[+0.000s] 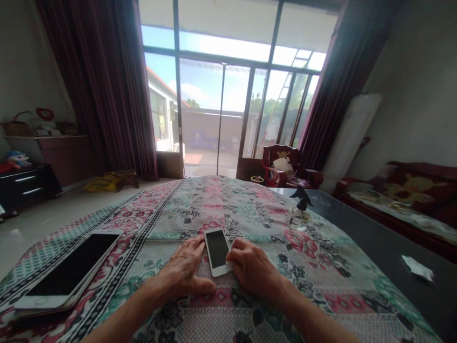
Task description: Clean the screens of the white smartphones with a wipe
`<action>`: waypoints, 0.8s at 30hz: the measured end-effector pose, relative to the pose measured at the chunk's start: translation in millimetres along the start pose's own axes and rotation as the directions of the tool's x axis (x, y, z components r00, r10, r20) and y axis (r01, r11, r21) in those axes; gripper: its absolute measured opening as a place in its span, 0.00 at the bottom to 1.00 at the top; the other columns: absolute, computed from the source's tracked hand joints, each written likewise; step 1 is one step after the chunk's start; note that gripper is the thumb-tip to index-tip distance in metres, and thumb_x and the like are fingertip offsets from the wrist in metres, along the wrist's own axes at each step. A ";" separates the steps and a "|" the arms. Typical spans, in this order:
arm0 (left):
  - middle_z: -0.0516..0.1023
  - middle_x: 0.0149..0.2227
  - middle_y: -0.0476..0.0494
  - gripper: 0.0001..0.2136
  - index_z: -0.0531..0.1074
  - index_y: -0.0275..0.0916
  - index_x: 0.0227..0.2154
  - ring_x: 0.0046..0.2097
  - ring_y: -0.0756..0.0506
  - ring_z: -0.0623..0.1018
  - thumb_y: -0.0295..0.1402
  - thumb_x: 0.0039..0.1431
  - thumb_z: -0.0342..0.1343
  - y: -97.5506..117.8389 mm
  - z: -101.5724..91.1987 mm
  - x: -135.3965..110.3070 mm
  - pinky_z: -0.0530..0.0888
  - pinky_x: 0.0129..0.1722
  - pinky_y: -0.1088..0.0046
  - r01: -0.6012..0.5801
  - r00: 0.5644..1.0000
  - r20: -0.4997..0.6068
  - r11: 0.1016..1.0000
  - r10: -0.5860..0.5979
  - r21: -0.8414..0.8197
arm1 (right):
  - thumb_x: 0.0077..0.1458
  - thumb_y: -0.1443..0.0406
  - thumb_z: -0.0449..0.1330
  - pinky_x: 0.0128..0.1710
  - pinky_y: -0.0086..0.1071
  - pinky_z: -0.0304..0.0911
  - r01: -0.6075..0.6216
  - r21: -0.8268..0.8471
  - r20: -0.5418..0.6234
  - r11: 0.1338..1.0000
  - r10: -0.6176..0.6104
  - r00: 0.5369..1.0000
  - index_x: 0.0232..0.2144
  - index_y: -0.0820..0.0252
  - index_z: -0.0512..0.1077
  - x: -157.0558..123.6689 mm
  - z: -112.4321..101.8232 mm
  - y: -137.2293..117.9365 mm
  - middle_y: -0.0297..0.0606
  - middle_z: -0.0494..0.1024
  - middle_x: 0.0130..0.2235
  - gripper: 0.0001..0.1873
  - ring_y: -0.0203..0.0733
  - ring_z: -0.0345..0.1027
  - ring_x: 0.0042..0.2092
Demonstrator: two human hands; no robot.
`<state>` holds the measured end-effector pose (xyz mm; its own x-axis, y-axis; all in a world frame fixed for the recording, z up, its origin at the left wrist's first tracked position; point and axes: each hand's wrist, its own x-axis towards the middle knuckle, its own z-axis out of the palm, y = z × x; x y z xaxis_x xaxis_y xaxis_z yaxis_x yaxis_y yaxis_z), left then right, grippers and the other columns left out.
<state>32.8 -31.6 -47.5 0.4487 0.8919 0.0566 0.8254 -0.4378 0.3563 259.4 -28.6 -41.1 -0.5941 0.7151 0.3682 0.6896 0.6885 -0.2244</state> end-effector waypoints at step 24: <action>0.64 0.58 0.45 0.36 0.59 0.50 0.58 0.57 0.36 0.64 0.28 0.40 0.53 17.5 -24.1 30.3 0.59 0.59 0.53 -0.350 0.929 0.149 0.934 0.337 0.071 | 0.57 0.69 0.52 0.34 0.27 0.57 -0.215 -0.066 -0.074 0.974 0.210 0.975 0.31 0.58 0.73 6.1 -1.2 23.7 0.37 0.69 0.34 0.10 0.35 0.65 0.35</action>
<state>52.5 -9.6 -17.1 0.7466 0.6644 0.0340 0.6381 -0.7295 0.2463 272.6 -8.0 -43.2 -0.4035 0.8329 0.3788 0.8272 0.5090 -0.2380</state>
